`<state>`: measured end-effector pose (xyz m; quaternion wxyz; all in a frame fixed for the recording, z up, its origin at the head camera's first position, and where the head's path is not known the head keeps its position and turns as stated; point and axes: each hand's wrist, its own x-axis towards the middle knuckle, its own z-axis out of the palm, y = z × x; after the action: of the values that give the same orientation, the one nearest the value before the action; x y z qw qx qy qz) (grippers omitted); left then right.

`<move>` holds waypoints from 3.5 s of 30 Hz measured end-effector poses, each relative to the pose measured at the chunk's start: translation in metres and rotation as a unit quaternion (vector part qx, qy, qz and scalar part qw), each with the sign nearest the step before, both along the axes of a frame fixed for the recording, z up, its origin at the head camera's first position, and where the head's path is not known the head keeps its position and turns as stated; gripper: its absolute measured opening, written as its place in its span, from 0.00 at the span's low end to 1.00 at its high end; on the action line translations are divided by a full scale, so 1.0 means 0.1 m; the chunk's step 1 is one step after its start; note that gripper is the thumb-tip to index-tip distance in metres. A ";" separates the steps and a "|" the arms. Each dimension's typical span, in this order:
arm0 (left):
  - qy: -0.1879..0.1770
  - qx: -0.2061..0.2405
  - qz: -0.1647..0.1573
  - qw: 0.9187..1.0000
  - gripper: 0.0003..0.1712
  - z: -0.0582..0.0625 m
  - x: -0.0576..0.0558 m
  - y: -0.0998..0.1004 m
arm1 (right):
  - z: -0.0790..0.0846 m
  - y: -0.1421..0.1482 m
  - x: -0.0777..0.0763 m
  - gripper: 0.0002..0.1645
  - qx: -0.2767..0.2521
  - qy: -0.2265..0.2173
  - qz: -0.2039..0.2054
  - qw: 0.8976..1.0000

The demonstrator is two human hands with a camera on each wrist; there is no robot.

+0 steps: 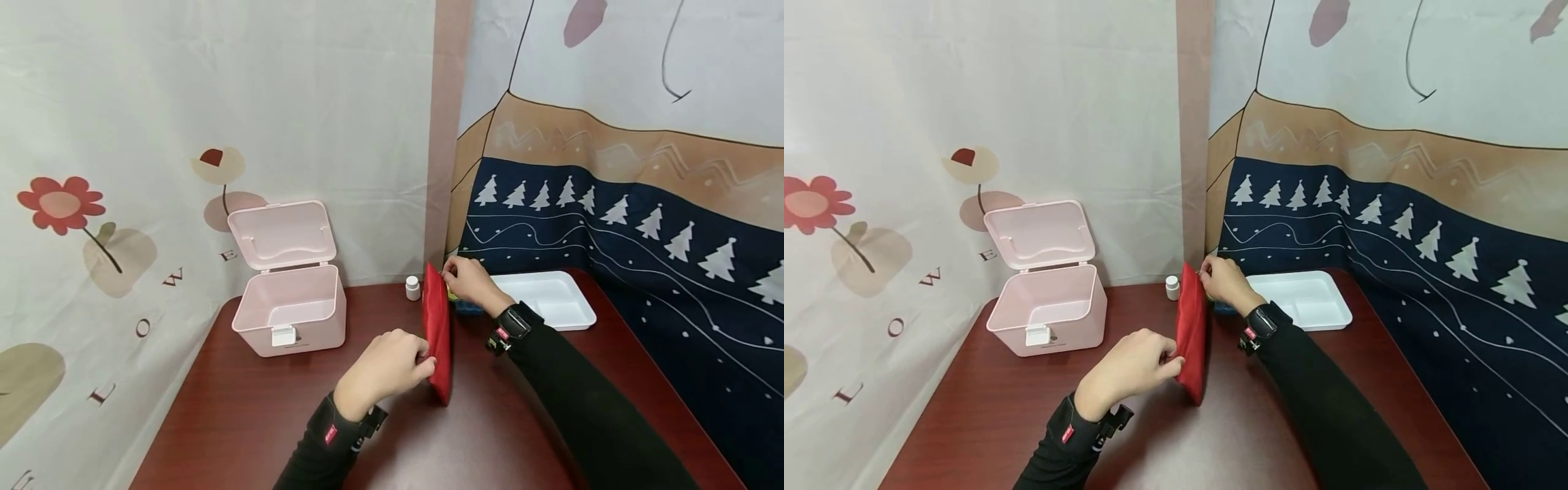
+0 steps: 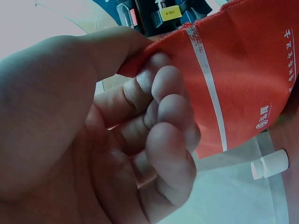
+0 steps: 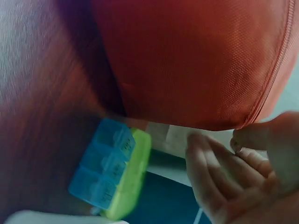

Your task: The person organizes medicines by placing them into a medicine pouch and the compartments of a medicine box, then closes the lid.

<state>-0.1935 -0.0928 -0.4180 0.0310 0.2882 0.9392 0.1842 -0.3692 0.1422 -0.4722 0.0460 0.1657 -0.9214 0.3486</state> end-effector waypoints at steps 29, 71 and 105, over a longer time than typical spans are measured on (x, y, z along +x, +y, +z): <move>0.094 0.077 0.160 0.980 0.10 -0.12 -0.44 -0.81 | 0.13 0.61 0.74 0.35 -0.192 -0.276 0.119 0.934; -0.033 0.273 0.227 0.934 0.12 -0.27 -0.35 -1.11 | 0.14 0.22 0.90 0.17 -0.133 -0.166 0.099 0.972; -0.021 0.125 0.435 0.892 0.36 0.07 -0.94 -2.94 | 0.53 -2.03 0.32 0.40 -0.163 -0.237 0.167 0.943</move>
<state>-0.2875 -0.3871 -0.4110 -0.0687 -0.1514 0.9389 0.3014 -0.3372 -0.0608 -0.4194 -0.2059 0.2198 -0.7953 0.5261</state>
